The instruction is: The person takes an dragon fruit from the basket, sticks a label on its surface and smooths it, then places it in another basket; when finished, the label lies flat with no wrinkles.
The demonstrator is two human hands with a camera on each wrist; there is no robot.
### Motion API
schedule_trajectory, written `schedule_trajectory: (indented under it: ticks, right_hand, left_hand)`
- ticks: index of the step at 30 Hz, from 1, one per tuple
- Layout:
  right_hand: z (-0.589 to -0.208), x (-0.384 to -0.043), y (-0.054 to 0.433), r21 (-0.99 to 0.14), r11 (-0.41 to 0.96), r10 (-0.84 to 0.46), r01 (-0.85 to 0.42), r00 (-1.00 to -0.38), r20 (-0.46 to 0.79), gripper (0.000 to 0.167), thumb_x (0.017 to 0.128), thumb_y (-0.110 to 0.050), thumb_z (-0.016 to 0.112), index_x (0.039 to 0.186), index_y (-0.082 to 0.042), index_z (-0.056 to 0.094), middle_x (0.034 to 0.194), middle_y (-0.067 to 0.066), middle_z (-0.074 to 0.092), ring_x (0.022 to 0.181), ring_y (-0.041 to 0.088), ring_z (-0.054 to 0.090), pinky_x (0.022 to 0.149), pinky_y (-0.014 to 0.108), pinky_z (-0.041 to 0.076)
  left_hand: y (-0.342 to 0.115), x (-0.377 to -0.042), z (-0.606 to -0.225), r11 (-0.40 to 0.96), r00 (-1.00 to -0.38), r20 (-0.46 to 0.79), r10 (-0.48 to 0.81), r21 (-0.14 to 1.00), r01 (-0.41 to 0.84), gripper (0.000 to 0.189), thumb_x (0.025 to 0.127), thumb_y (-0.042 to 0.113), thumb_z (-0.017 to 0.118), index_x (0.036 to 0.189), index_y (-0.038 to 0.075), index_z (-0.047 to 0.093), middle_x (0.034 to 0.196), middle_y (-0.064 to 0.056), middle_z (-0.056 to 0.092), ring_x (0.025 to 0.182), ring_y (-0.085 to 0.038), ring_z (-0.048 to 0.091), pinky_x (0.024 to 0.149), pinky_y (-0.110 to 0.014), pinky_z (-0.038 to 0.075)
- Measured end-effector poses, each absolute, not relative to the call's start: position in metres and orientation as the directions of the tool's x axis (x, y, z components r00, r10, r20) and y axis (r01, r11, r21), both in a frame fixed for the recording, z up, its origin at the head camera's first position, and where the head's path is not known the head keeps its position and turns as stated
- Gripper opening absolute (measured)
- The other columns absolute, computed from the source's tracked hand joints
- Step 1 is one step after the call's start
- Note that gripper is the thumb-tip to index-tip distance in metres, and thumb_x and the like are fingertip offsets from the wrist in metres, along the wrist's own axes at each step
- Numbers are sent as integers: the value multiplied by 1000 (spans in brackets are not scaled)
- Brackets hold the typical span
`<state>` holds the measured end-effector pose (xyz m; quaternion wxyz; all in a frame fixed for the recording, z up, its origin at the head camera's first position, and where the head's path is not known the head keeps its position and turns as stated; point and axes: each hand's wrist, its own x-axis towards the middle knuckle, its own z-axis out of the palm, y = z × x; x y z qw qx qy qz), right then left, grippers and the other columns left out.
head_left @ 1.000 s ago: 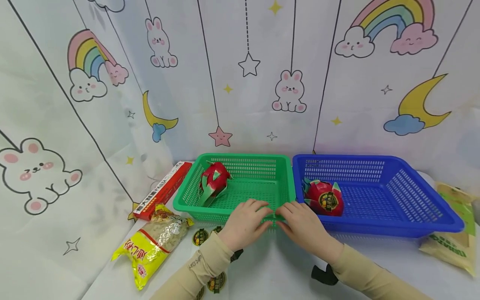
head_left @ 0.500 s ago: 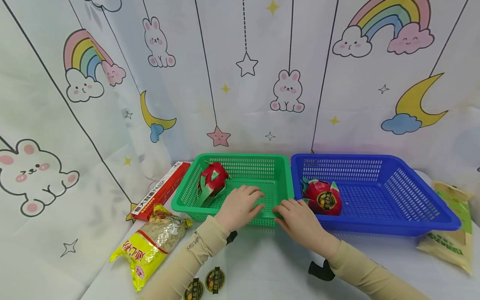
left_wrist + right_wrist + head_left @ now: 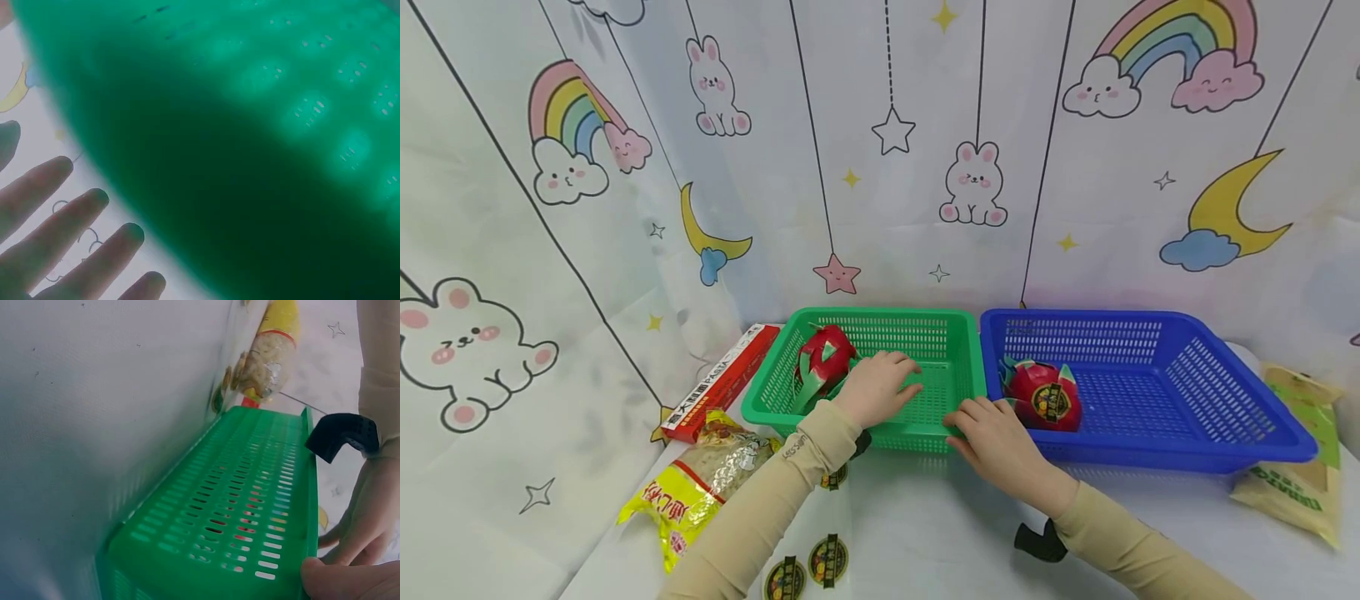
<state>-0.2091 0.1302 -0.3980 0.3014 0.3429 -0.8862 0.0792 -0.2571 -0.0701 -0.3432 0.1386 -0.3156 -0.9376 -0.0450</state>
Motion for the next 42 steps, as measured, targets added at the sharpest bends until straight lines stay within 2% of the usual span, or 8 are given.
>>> schedule_trajectory:
  ticks: [4, 10, 18, 30, 35, 42]
  right_hand:
    - [-399, -209, 130, 72, 750, -562, -658, -575, 594, 20, 73, -22, 78, 89, -17, 66, 83, -5, 59, 78, 13, 53, 65, 28, 37]
    - [-399, -209, 131, 64, 750, -560, -658, -580, 591, 20, 74, -22, 77, 90, -17, 66, 84, -4, 58, 80, 14, 53, 66, 29, 37]
    - [-400, -209, 130, 68, 755, -562, -652, -591, 578, 19, 75, -23, 76, 90, -17, 67, 84, -5, 58, 80, 14, 53, 67, 29, 39]
    - [-399, -209, 131, 64, 756, -561, -651, -595, 575, 18, 76, -23, 75, 91, -17, 67, 84, -5, 58, 80, 13, 52, 67, 29, 37]
    - [-400, -210, 131, 62, 752, -561, -656, -588, 582, 18, 76, -22, 75, 91, -17, 67, 84, -5, 58, 80, 14, 52, 67, 29, 37]
    - [-401, -210, 132, 67, 748, -567, -660, -584, 581, 18, 77, -22, 74, 91, -17, 66, 85, -4, 58, 81, 14, 53, 67, 30, 37]
  left_hand:
    - [-69, -262, -338, 810, -788, 260, 559, 35, 586, 29, 92, 33, 55, 112, 13, 64, 114, -3, 63, 100, -20, 60, 82, -32, 52]
    - [-69, -270, -328, 821, -811, 252, 529, 92, 564, 30, 92, 32, 55, 113, 13, 63, 115, -2, 63, 103, -18, 60, 80, -30, 52]
    - [-73, -285, -324, 851, -843, 240, 481, 100, 515, 31, 93, 32, 54, 116, 12, 62, 119, -4, 62, 107, -21, 59, 82, -34, 52]
    - [-86, -309, -329, 903, -898, 228, 377, 124, 410, 31, 93, 30, 54, 117, 12, 62, 118, -6, 61, 103, -24, 60, 80, -36, 52]
    - [-93, -320, -335, 930, -913, 241, 330, 81, 358, 29, 93, 30, 53, 115, 13, 62, 118, -7, 60, 109, -28, 54, 84, -40, 49]
    - [-109, -333, -347, 971, -953, 220, 209, 67, 229, 32, 93, 32, 53, 121, 16, 58, 130, -9, 51, 120, -34, 43, 96, -49, 39]
